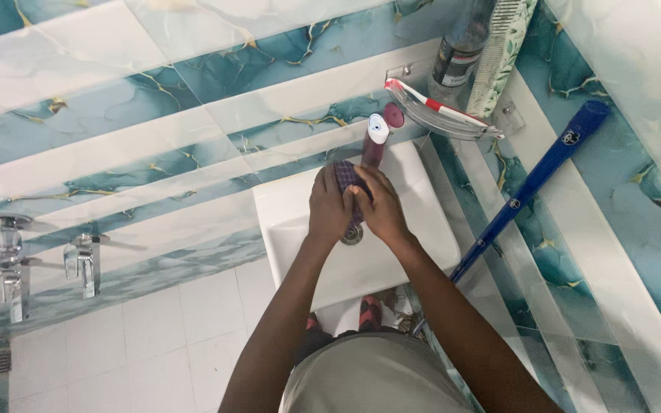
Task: The person tightens and screws faucets onto a sink and bathroom wall pipes using a cloth.
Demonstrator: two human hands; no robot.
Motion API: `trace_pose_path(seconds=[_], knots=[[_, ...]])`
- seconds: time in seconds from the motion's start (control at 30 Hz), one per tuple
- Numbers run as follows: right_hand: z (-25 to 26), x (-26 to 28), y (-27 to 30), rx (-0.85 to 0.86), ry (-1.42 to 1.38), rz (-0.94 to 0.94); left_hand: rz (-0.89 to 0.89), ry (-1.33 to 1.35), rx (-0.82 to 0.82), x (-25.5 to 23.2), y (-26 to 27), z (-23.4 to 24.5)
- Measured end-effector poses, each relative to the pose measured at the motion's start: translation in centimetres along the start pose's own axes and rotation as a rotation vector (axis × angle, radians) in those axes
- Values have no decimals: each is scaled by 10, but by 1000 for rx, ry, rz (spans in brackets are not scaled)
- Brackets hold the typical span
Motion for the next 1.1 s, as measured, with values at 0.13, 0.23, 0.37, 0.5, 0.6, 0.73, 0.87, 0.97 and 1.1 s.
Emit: trace_pose_path(seconds=[0.13, 0.23, 0.37, 0.5, 0.6, 0.73, 0.87, 0.97, 1.1], knots=[[-49, -27, -37, 127, -363, -126, 183, 160, 112, 56, -15, -48], [-76, -51, -72, 161, -533, -244, 204, 205, 175, 102, -47, -77], [-73, -43, -69, 225, -579, -432, 356, 204, 116, 83, -36, -71], [-33, 1, -16, 157, -402, -253, 351, 110, 97, 4, 1, -23], [-20, 13, 4, 199, -362, -342, 291, 129, 56, -12, 8, -12], [-43, -20, -46, 239, -400, -352, 359, 31, 101, 33, -15, -48], [-81, -54, -85, 242, -567, -443, 356, 169, 89, 105, -37, -88], [-73, -44, -75, 256, -589, -495, 441, 170, 127, 97, -30, -90], [-41, -6, -35, 182, -353, -259, 436, 178, 23, 33, 0, -46]])
Point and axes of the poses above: each hand's wrist, its own y-axis away from the middle knuckle, its own z-axis out of the back of the hand, x = y × z, the point moved 2 cm from there along -y, towards the middle knuckle, and after that the axes turned 4 degrees about -z, right-handed, at the moved point
